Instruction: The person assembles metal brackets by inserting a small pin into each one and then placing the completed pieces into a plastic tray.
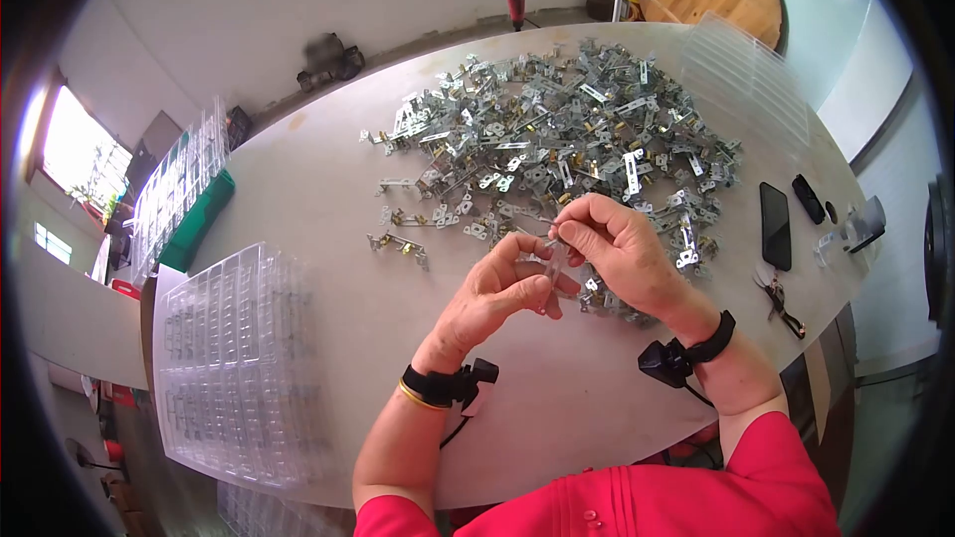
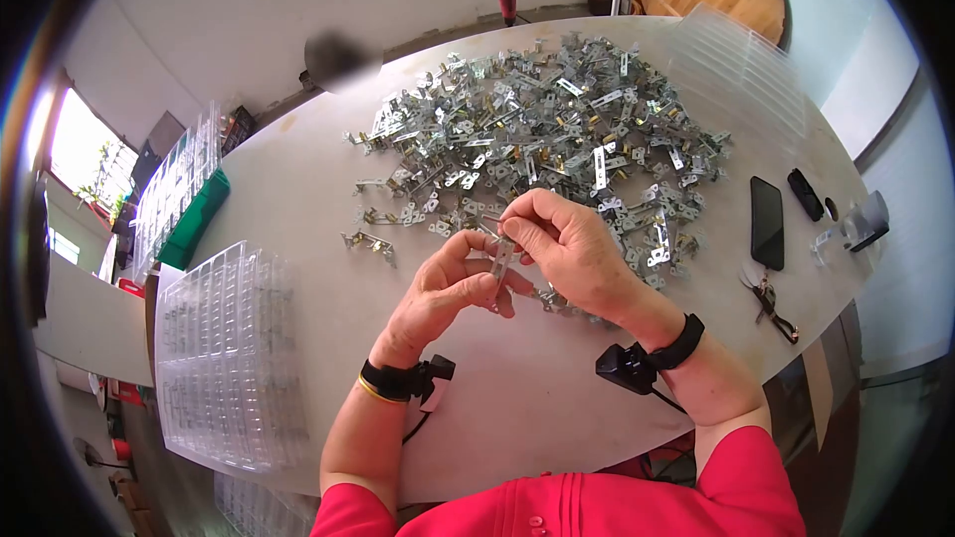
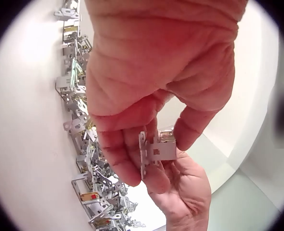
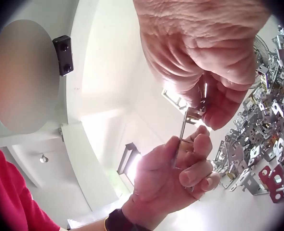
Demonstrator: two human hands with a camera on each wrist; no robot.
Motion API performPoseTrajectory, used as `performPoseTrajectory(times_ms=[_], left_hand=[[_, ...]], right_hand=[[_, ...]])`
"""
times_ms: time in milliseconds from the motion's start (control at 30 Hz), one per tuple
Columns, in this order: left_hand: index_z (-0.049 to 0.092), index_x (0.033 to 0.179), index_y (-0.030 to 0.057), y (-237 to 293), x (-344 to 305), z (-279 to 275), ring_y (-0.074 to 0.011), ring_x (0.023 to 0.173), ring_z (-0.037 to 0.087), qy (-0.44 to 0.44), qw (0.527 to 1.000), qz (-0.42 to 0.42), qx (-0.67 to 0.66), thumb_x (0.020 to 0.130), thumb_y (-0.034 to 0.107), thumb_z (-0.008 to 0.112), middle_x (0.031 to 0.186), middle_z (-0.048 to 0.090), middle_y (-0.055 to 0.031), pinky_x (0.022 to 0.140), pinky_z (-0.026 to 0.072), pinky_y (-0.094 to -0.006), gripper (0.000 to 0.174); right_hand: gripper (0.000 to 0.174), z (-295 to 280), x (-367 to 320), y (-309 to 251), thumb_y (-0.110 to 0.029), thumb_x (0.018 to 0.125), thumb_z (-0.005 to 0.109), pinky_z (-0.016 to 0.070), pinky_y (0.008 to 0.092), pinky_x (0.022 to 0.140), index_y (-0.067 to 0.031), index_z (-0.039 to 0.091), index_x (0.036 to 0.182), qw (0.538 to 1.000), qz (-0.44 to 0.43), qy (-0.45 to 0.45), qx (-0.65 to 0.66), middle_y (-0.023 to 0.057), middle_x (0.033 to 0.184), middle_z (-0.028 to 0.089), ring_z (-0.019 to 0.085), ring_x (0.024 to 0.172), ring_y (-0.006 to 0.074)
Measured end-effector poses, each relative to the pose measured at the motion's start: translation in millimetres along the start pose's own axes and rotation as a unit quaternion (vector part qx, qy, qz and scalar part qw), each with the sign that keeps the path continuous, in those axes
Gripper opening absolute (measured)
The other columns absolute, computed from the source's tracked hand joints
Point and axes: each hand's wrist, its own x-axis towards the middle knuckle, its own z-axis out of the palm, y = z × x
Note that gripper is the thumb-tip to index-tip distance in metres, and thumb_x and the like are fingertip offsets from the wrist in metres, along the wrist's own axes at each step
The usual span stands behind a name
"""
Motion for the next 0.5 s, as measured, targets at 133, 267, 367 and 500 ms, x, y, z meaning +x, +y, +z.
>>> performPoseTrajectory(times_ms=[133, 267, 367, 500], left_hand=[[0.046, 0.127, 0.0026, -1, 4, 5, -0.0205, 0.100, 0.070, 0.037, 0.999, 0.021, 0.026, 0.097, 0.020, 0.070, 0.115, 0.070, -0.0210, 0.083, 0.0549, -0.0344, 0.043], [0.052, 0.119, 0.0013, 0, 8, 16, -0.0177, 0.103, 0.068, 0.119, 0.976, 0.049, 0.174, 0.093, 0.015, 0.074, 0.108, 0.071, -0.0130, 0.083, 0.0545, -0.0334, 0.037], [0.059, 0.108, 0.0002, 12, 5, 23, -0.0157, 0.098, 0.069, 0.144, 0.916, 0.100, 0.360, 0.090, 0.013, 0.076, 0.100, 0.071, -0.0079, 0.082, 0.0543, -0.0323, 0.027], [0.064, 0.103, 0.0000, 13, 0, 29, -0.0177, 0.088, 0.070, 0.179, 0.888, 0.147, 0.397, 0.088, 0.011, 0.076, 0.091, 0.072, -0.0100, 0.080, 0.0550, -0.0316, 0.022]], right_hand=[[0.011, 1, -3, -1, -0.012, 0.104, 0.059, 0.0570, 0.0259, 0.069, -0.0017, 0.062, 0.104, 0.998, -0.003, 0.055, 0.039, -0.0007, 0.087, 0.064, 0.061, 0.077, 0.0060], [0.011, -1, -6, 2, -0.011, 0.103, 0.059, 0.0581, 0.0265, 0.069, -0.0009, 0.062, 0.104, 0.997, -0.029, 0.067, 0.009, 0.0002, 0.087, 0.063, 0.062, 0.076, 0.0066], [0.011, 0, -9, 1, -0.011, 0.103, 0.059, 0.0578, 0.0265, 0.069, -0.0004, 0.062, 0.105, 0.995, -0.040, 0.092, 0.004, 0.0007, 0.087, 0.063, 0.062, 0.076, 0.0065], [0.010, 3, -11, -2, -0.010, 0.102, 0.060, 0.0557, 0.0254, 0.068, -0.0009, 0.063, 0.104, 0.994, -0.044, 0.095, -0.031, -0.0002, 0.082, 0.063, 0.062, 0.074, 0.0070]])
